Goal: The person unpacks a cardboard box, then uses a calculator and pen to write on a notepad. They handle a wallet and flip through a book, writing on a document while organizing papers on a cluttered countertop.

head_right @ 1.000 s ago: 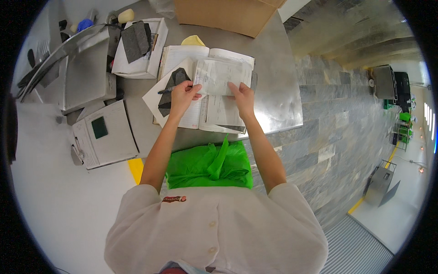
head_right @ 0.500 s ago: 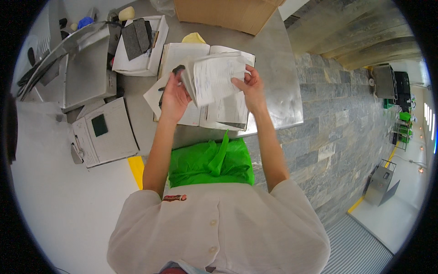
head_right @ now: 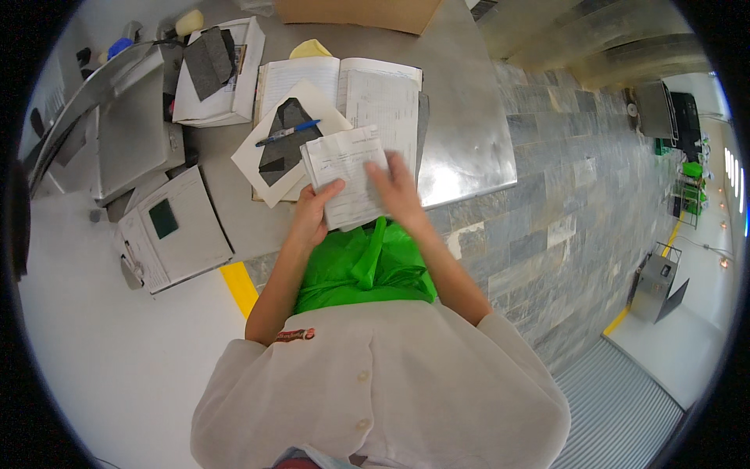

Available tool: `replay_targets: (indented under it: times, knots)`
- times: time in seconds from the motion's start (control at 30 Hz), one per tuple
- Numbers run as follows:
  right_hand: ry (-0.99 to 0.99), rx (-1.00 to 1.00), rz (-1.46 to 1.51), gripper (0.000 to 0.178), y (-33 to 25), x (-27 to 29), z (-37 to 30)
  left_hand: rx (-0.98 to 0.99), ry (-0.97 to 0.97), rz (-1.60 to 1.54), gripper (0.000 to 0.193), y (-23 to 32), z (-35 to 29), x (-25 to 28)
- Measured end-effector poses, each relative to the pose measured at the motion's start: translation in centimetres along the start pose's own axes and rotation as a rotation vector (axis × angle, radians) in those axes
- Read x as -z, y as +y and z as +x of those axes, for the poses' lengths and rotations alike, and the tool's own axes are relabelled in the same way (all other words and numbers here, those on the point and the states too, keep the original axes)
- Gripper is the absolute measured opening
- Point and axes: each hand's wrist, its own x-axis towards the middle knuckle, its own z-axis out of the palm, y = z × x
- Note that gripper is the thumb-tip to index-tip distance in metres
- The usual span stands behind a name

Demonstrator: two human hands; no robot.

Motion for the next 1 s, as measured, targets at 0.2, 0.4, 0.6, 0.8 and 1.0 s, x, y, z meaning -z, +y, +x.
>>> replay_targets:
  times: [0.2, 0.4, 0.6, 0.8, 1.0]
  knots:
    - [-0.134, 0.096, 0.101, 0.031, -0.8, -1.0, -2.1, -0.044, 0.076, 0.289, 0.034, 1.6, -1.0, 1.1]
    - [-0.168, 0.017, -0.266, 0.017, -3.0, -0.4, -2.6, -0.105, 0.047, 0.312, 0.036, 2.6, -1.5, 2.0]
    - [-0.198, 0.133, -0.494, 0.017, -4.8, -1.2, -3.0, -0.299, -0.016, 0.529, 0.04, 3.2, -3.2, 2.5]
    - [-0.303, 0.508, -0.522, 0.012, -5.9, -2.6, -3.2, -1.182, 0.361, 1.032, 0.032, 9.2, -6.0, -2.2]
    - [-0.517, 0.56, -0.457, 0.011, -10.0, -5.3, -3.5, -1.457, 0.061, 1.911, 0.034, 11.9, -5.4, -2.5]
